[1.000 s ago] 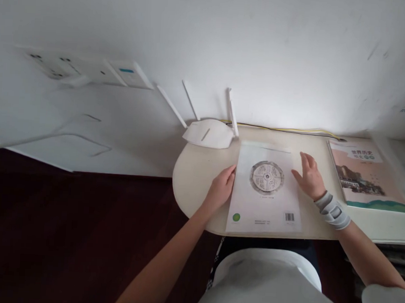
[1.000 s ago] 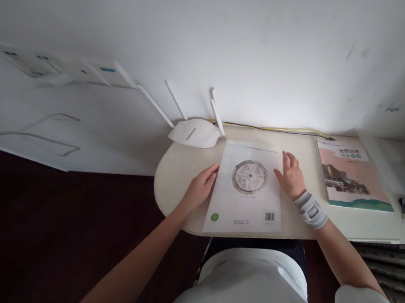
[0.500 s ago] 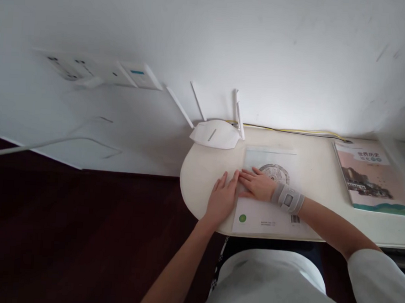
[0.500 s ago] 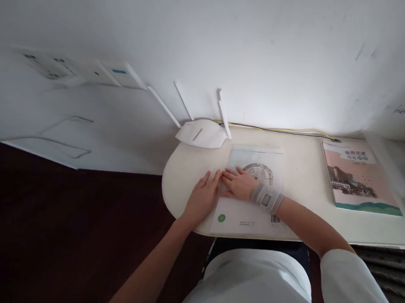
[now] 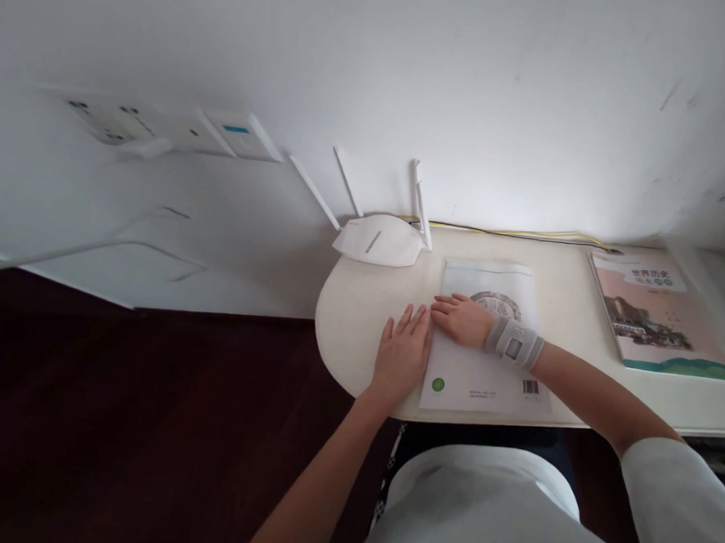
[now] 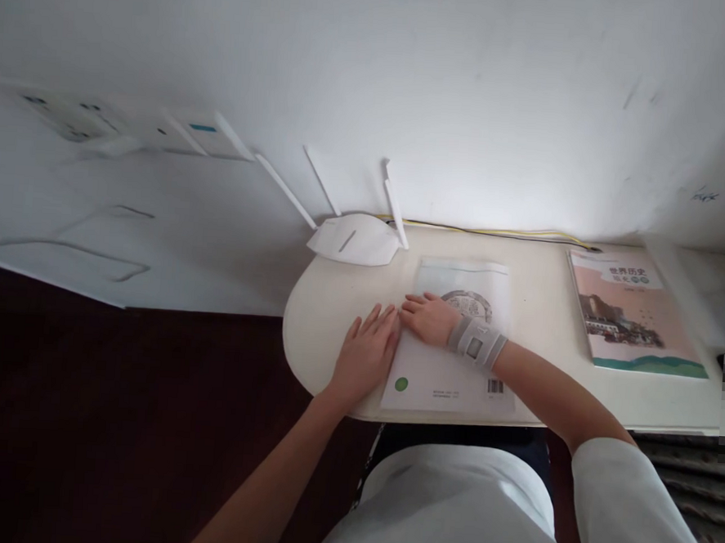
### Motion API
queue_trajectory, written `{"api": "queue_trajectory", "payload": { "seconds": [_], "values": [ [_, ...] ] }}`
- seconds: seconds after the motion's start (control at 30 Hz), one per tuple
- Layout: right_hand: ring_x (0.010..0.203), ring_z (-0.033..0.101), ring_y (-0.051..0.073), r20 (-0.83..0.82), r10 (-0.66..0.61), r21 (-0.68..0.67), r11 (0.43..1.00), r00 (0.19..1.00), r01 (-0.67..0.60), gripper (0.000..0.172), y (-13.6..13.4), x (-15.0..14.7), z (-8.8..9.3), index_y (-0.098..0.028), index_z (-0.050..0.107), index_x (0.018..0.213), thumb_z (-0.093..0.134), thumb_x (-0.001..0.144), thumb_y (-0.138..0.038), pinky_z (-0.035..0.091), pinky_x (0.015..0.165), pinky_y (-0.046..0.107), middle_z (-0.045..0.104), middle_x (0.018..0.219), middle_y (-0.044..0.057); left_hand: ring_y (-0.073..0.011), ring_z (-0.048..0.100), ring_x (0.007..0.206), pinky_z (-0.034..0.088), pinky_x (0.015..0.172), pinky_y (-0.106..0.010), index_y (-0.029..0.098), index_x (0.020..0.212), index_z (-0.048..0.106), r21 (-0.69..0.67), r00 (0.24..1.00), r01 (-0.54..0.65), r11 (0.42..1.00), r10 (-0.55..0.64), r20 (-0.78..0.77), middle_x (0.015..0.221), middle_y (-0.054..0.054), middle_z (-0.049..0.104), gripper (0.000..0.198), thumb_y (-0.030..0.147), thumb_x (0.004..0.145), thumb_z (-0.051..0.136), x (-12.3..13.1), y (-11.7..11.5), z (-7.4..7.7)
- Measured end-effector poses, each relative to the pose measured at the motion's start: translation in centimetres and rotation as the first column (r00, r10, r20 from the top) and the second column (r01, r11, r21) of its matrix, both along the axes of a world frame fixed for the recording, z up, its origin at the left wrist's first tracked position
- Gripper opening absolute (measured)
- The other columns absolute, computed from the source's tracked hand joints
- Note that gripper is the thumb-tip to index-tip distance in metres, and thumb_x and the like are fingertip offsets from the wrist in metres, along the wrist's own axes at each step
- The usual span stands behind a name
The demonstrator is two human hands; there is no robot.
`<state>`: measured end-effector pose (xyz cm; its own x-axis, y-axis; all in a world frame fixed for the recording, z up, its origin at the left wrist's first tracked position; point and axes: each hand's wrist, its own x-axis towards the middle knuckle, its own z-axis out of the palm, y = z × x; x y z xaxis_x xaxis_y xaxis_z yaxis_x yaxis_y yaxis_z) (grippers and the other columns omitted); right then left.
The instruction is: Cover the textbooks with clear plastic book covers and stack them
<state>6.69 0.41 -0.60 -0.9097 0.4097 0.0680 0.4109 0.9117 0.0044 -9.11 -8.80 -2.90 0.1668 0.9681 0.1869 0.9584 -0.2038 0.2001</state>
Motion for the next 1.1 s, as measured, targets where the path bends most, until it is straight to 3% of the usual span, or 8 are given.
{"api": "queue_trajectory", "payload": {
  "seconds": [0.17, 0.37, 0.5, 0.63, 0.73, 0.83, 0.97, 1.1],
  "values": [
    [0.098, 0.054, 0.021, 0.16, 0.112, 0.074, 0.989, 0.981, -0.125, 0.025, 1.5, -2.2, 2.4, -0.016, 0.063, 0.096, 0.038, 0.091, -0.017, 0.038, 0.084, 0.036, 0.064, 0.096, 0.01, -0.0292, 0.032, 0.133, 0.021, 0.106, -0.051, 0.006, 0.136, 0.036, -0.058, 0.999, -0.015, 0.998, 0.013, -0.033, 0.134, -0.019, 0.048, 0.05, 0.026, 0.093, 0.022, 0.3, 0.2, -0.8],
    [0.089, 0.05, 0.022, 0.189, 0.18, 0.077, 0.977, 0.965, -0.197, 0.02, 2.1, -1.7, 5.2, -0.02, 0.066, 0.085, 0.047, 0.083, -0.013, 0.034, 0.084, 0.038, 0.063, 0.082, 0.007, -0.0277, 0.027, 0.135, 0.02, 0.107, -0.051, 0.015, 0.139, 0.034, -0.079, 0.998, -0.007, 0.997, 0.002, -0.064, 0.141, -0.014, 0.041, 0.049, 0.023, 0.092, 0.025, -0.3, 0.2, -1.3],
    [0.091, 0.048, 0.022, -0.043, 0.11, 0.163, 0.981, 0.993, -0.102, 0.024, 1.5, 5.3, 8.4, -0.019, 0.068, 0.068, 0.049, 0.082, -0.013, 0.029, 0.093, 0.044, 0.06, 0.08, 0.007, -0.0284, 0.026, 0.136, 0.022, 0.107, -0.051, 0.024, 0.136, 0.041, -0.077, 0.993, 0.01, 0.997, -0.019, -0.113, 0.144, -0.01, 0.038, 0.046, 0.026, 0.093, 0.027, -0.3, 0.0, -0.7],
    [0.086, 0.051, 0.02, -0.405, -0.03, 0.166, 0.98, 0.914, 0.106, 0.022, -0.4, 16.7, 10.2, -0.023, 0.071, 0.086, 0.049, 0.084, -0.018, 0.039, 0.083, 0.043, 0.059, 0.087, 0.007, -0.0326, 0.024, 0.136, 0.024, 0.104, -0.056, 0.027, 0.136, 0.041, -0.136, 0.978, -0.062, 0.989, 0.033, -0.207, 0.145, -0.008, 0.035, 0.046, 0.029, 0.093, 0.026, -1.0, -0.3, 0.2],
    [0.091, 0.052, 0.023, -0.505, -0.22, 0.097, 0.947, 0.835, 0.308, 0.022, -2.3, 24.3, 8.8, -0.027, 0.07, 0.092, 0.05, 0.085, -0.023, 0.045, 0.078, 0.043, 0.059, 0.093, 0.008, -0.0342, 0.023, 0.136, 0.023, 0.104, -0.058, 0.028, 0.136, 0.041, -0.152, 0.963, -0.115, 0.982, 0.073, -0.258, 0.147, -0.007, 0.033, 0.046, 0.028, 0.093, 0.025, -2.5, -0.3, 0.4],
    [0.093, 0.054, 0.022, -0.459, -0.338, 0.079, 0.906, 0.822, 0.417, 0.03, -3.7, 28.7, 5.3, -0.028, 0.071, 0.09, 0.043, 0.086, -0.019, 0.049, 0.078, 0.043, 0.06, 0.097, 0.008, -0.0364, 0.022, 0.136, 0.025, 0.103, -0.058, 0.028, 0.136, 0.042, -0.159, 0.956, -0.144, 0.977, 0.095, -0.277, 0.148, -0.008, 0.03, 0.046, 0.028, 0.093, 0.025, -4.2, -0.2, 0.3],
    [0.099, 0.054, 0.022, -0.277, -0.368, 0.123, 0.903, 0.888, 0.413, 0.033, -4.5, 30.5, 0.8, -0.022, 0.072, 0.091, 0.042, 0.083, -0.011, 0.051, 0.079, 0.04, 0.063, 0.099, 0.01, -0.0366, 0.021, 0.136, 0.027, 0.101, -0.058, 0.028, 0.135, 0.043, -0.155, 0.956, -0.139, 0.978, 0.091, -0.28, 0.148, -0.009, 0.029, 0.046, 0.027, 0.093, 0.024, -5.7, 0.1, 0.5],
    [0.105, 0.054, 0.022, -0.207, -0.447, 0.129, 0.869, 0.87, 0.478, 0.034, -5.2, 30.3, -0.8, -0.022, 0.071, 0.096, 0.041, 0.084, -0.012, 0.049, 0.086, 0.04, 0.062, 0.108, 0.01, -0.0376, 0.02, 0.136, 0.024, 0.102, -0.061, 0.022, 0.132, 0.047, -0.072, 0.952, -0.164, 0.984, 0.139, -0.272, 0.148, -0.013, 0.03, 0.046, 0.026, 0.092, 0.024, -4.8, 0.0, 0.8]
  ]
}}
